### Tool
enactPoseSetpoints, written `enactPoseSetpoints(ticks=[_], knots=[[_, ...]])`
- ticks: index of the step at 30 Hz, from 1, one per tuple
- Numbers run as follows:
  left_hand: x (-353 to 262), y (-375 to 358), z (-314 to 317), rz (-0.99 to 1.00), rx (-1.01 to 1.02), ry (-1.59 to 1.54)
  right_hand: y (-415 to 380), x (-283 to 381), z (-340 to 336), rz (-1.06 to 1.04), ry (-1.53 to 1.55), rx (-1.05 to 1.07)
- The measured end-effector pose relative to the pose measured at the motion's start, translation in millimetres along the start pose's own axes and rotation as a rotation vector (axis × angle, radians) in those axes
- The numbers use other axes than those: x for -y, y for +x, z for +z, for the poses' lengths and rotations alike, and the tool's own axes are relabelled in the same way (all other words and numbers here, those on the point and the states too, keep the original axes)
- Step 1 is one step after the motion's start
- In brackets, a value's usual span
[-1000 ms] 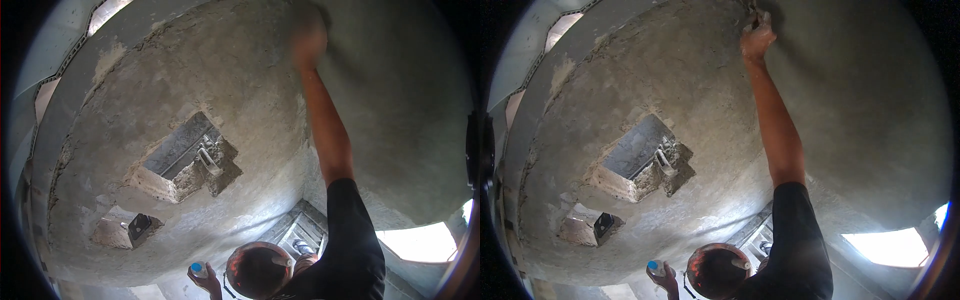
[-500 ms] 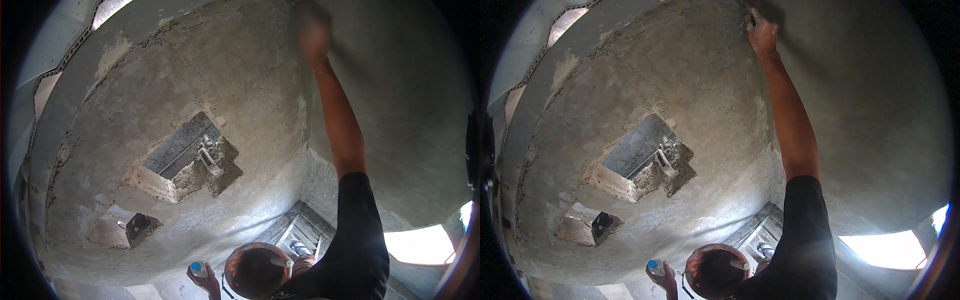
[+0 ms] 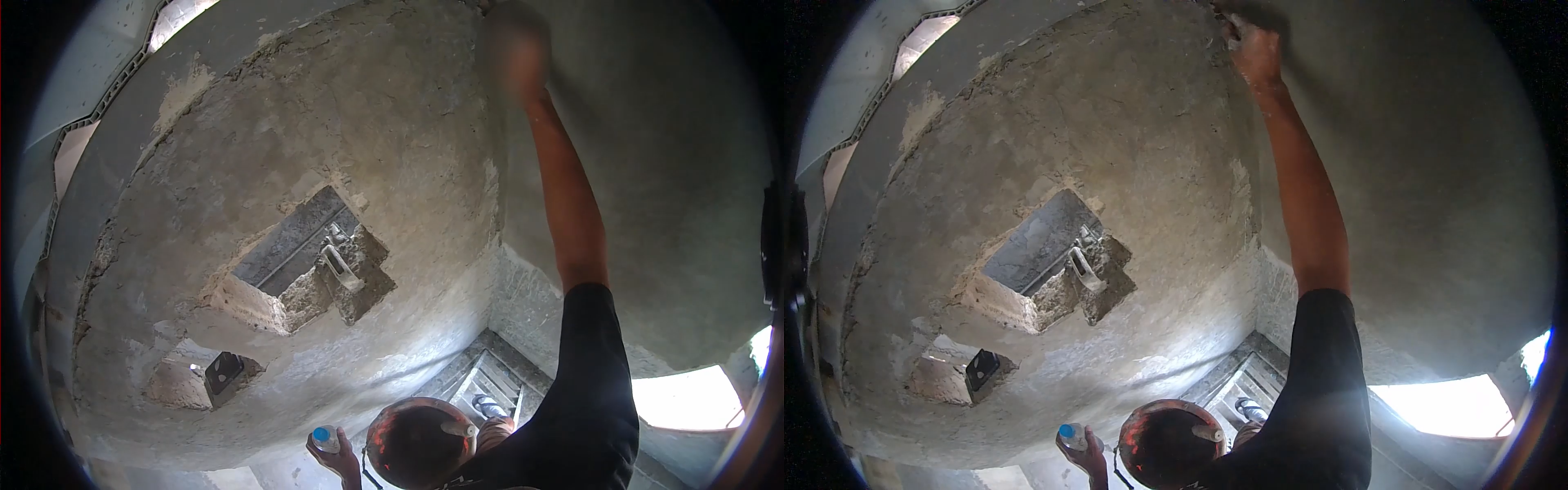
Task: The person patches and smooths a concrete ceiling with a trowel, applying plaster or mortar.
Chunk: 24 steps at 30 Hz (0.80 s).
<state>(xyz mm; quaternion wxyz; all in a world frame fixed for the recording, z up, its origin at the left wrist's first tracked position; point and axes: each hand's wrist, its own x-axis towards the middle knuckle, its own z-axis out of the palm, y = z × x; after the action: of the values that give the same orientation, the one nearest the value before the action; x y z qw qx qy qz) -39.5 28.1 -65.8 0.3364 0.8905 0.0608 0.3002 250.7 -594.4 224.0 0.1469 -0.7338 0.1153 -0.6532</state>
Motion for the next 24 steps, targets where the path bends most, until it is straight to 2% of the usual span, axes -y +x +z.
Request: enactPoseSetpoints(ticks=[4, 6, 7, 9, 10, 12, 16, 18, 19, 21, 22, 24], knots=[[-1, 1, -1, -0.031, -0.001, -0.013, 12, -2, -13, -0.017, 0.134, 0.044], [0, 2, 1, -0.043, 0.004, -0.018, 19, -20, -4, -0.179, 0.09, -0.052], [2, 2, 1, -0.025, -0.001, -0.019, 18, -26, 4, -0.18, 0.085, -0.051], [2, 2, 2, -0.008, -0.004, -0.022, 15, -17, 12, 0.476, -0.224, 0.111], [2, 2, 2, -0.001, -0.006, -0.011, 19, -16, 9, 0.475, -0.226, 0.111], [1, 0, 3, 0.0, -0.008, 0.001, 32, 17, -20, 0.388, -0.089, 0.272], [2, -2, 2, -0.045, 0.011, -0.027, 45, 3, -15, 0.241, -0.142, 0.282], [3, -2, 3, -0.041, 0.013, -0.032, 43, -11, -10, 0.092, 0.531, 0.176], [3, -3, 2, -0.023, 0.012, -0.014, 44, -19, -8, 0.095, 0.531, 0.176], [3, -3, 3, -0.005, 0.008, 0.002, 50, -30, -1, 0.311, 0.834, 0.328], [4, -3, 3, -0.004, 0.005, 0.0, 52, -35, 5, 0.312, 0.835, 0.328], [5, -4, 2, -0.002, 0.003, 0.002, 51, -43, 16, -0.051, 1.472, 0.366]])
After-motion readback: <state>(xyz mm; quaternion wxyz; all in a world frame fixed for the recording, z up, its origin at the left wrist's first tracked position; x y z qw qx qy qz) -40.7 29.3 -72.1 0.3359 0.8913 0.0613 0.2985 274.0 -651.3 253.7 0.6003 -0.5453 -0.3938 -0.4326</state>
